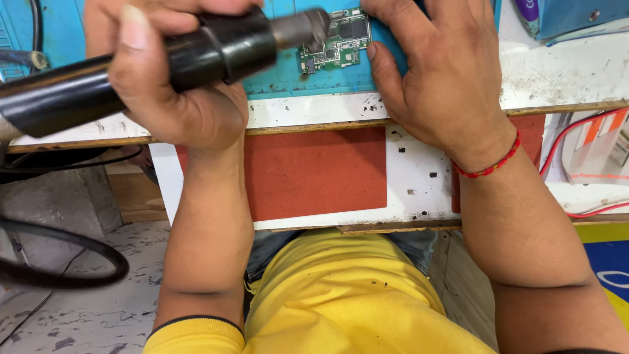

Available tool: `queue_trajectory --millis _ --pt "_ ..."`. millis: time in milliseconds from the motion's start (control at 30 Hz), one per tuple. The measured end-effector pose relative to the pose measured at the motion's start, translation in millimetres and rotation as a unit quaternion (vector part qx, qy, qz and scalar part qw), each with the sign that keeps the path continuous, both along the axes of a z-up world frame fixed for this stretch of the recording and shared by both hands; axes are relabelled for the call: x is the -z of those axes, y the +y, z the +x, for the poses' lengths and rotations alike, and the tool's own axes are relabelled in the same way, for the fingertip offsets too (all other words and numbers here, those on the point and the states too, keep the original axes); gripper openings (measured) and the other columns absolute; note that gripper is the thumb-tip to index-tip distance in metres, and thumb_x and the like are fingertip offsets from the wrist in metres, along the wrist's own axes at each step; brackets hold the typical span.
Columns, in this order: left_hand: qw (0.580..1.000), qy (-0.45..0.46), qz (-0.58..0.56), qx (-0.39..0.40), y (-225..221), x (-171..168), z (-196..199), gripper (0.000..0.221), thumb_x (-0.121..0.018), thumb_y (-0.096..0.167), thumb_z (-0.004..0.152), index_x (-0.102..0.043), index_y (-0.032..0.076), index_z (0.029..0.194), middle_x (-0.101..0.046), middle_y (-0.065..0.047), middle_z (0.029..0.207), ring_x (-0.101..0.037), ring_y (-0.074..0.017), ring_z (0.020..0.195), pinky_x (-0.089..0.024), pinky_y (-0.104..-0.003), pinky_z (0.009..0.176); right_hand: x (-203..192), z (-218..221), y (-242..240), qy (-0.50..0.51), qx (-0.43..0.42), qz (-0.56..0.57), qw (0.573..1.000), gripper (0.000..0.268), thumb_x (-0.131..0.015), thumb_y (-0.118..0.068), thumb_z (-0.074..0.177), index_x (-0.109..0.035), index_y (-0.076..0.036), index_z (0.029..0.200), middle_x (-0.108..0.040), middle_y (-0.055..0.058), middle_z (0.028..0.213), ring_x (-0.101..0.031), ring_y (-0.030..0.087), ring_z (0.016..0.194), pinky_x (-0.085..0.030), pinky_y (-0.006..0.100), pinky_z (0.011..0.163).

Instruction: The person uses a heat gun to heat a specific area on a mobile phone motherboard while holding the component in place.

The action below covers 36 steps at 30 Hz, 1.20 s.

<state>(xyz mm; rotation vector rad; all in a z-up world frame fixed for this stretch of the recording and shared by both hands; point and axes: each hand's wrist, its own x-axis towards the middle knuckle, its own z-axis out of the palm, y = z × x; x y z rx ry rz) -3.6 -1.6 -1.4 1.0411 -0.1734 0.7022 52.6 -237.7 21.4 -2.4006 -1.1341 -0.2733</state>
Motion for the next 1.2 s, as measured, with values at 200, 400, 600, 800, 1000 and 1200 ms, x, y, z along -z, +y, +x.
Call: queue_trajectory --millis 200,400,600,800,1000,1200 --pt "0.999 0.022 -0.008 0.026 0.6 -1.9 -4.0 0.027 -0.046 0.026 0.112 -0.049 0.001 0.102 -0.066 -0.028 0.09 -0.066 -0.0371 0.079 -0.058 -0.047 0.076 1.9 0.2 -1.2 -0.005 -0.003 -0.002 1.0 0.036 -0.071 -0.002 0.096 -0.064 -0.008 0.13 -0.056 0.013 0.12 -0.052 0.034 0.114 -0.04 0.045 0.098" --pt "0.999 0.025 -0.033 0.016 -0.9 1.4 -3.6 0.027 -0.048 0.023 0.112 -0.049 -0.002 0.101 -0.065 -0.03 0.09 -0.065 -0.0382 0.078 -0.057 -0.049 0.075 2.4 0.2 -1.8 -0.003 -0.002 -0.006 1.0 0.036 -0.07 -0.002 0.096 -0.065 -0.008 0.131 -0.056 0.013 0.12 -0.052 0.034 0.114 -0.04 0.045 0.099" --pt "0.999 0.007 -0.038 -0.028 -3.5 5.5 -1.4 0.025 -0.051 0.017 0.11 -0.051 -0.005 0.099 -0.059 -0.022 0.088 -0.063 -0.0333 0.076 -0.055 -0.045 0.076 2.1 -1.1 -2.4 -0.004 -0.001 -0.015 1.0 0.035 -0.07 -0.002 0.097 -0.064 -0.008 0.131 -0.056 0.014 0.121 -0.052 0.034 0.115 -0.04 0.045 0.099" --pt "0.999 -0.009 -0.045 0.014 -6.0 2.6 -0.5 0.024 -0.051 0.02 0.107 -0.052 -0.002 0.098 -0.062 -0.019 0.087 -0.066 -0.0295 0.077 -0.06 -0.042 0.078 4.5 -2.0 -4.3 -0.013 0.003 -0.02 1.0 0.035 -0.069 -0.004 0.095 -0.063 -0.008 0.129 -0.056 0.014 0.122 -0.051 0.035 0.115 -0.039 0.045 0.1" --pt "0.999 0.02 0.033 0.007 -10.5 -3.6 -7.5 0.024 -0.051 0.023 0.108 -0.049 -0.001 0.104 -0.066 -0.027 0.09 -0.068 -0.0309 0.081 -0.061 -0.042 0.082 5.4 -1.4 -4.9 -0.015 0.003 -0.024 1.0 0.034 -0.067 -0.004 0.094 -0.063 -0.008 0.128 -0.056 0.014 0.122 -0.051 0.035 0.115 -0.039 0.045 0.1" --pt "0.999 -0.005 -0.004 0.044 -7.6 -0.7 -4.5 0.024 -0.052 0.023 0.105 -0.054 0.0 0.1 -0.066 -0.024 0.089 -0.068 -0.0297 0.08 -0.061 -0.041 0.078 6.0 -1.3 -6.0 -0.013 0.005 -0.03 0.999 0.036 -0.067 -0.005 0.094 -0.063 -0.008 0.129 -0.057 0.014 0.121 -0.052 0.034 0.115 -0.039 0.045 0.1"
